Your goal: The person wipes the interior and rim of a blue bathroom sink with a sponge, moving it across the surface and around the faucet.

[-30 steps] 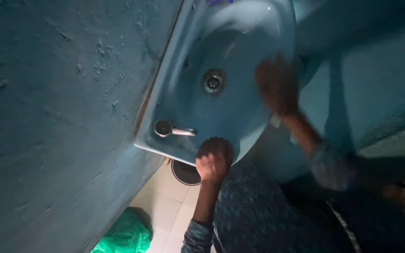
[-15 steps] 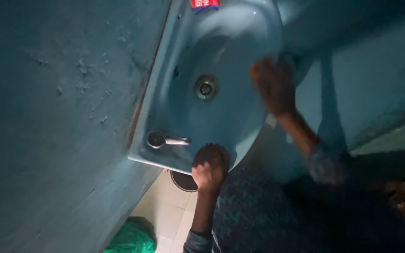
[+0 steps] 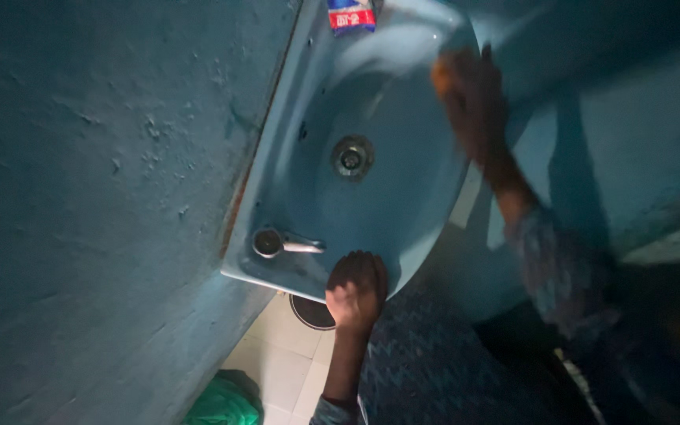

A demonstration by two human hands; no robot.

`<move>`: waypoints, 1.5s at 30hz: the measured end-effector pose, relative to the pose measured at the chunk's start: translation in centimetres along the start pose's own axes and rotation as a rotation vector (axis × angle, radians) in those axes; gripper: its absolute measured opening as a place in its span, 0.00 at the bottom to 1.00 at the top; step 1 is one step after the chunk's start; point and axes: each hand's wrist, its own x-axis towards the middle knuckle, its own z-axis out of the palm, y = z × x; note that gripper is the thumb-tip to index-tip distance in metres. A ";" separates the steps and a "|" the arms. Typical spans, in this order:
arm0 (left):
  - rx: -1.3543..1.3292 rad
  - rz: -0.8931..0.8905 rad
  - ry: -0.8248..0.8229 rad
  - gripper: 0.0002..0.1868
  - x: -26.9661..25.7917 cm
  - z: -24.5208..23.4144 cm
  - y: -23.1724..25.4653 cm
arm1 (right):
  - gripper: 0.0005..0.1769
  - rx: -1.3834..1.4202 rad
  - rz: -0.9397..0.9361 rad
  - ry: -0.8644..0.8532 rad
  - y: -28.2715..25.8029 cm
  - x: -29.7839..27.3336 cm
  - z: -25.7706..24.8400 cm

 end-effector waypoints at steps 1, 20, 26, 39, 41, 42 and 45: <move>0.022 -0.025 -0.031 0.11 0.2 0.0 0.1 | 0.14 0.088 0.008 0.026 -2.1 -1.4 -1.2; 0.037 -0.076 -0.078 0.13 0.1 -0.5 0.4 | 0.21 -0.228 0.033 -0.104 0.0 -0.9 0.2; 0.052 -0.064 -0.028 0.10 -0.6 0.0 0.1 | 0.23 -0.464 -0.029 -0.155 -1.7 0.7 0.0; 0.046 -0.019 -0.049 0.07 -2.4 1.7 -1.5 | 0.10 -0.050 -0.278 -0.509 -14.3 -9.8 1.5; 0.027 -0.072 -0.071 0.10 -1.6 0.9 -0.8 | 0.09 -0.217 -0.307 -0.617 -11.3 -6.8 1.3; 0.018 -0.099 -0.082 0.12 -1.2 0.5 -0.6 | 0.08 -0.316 -0.482 -0.571 -9.8 -5.1 1.2; 0.091 -0.050 0.040 0.06 -0.3 -0.4 0.2 | 0.06 -0.367 -0.406 -0.467 -7.5 -0.7 1.7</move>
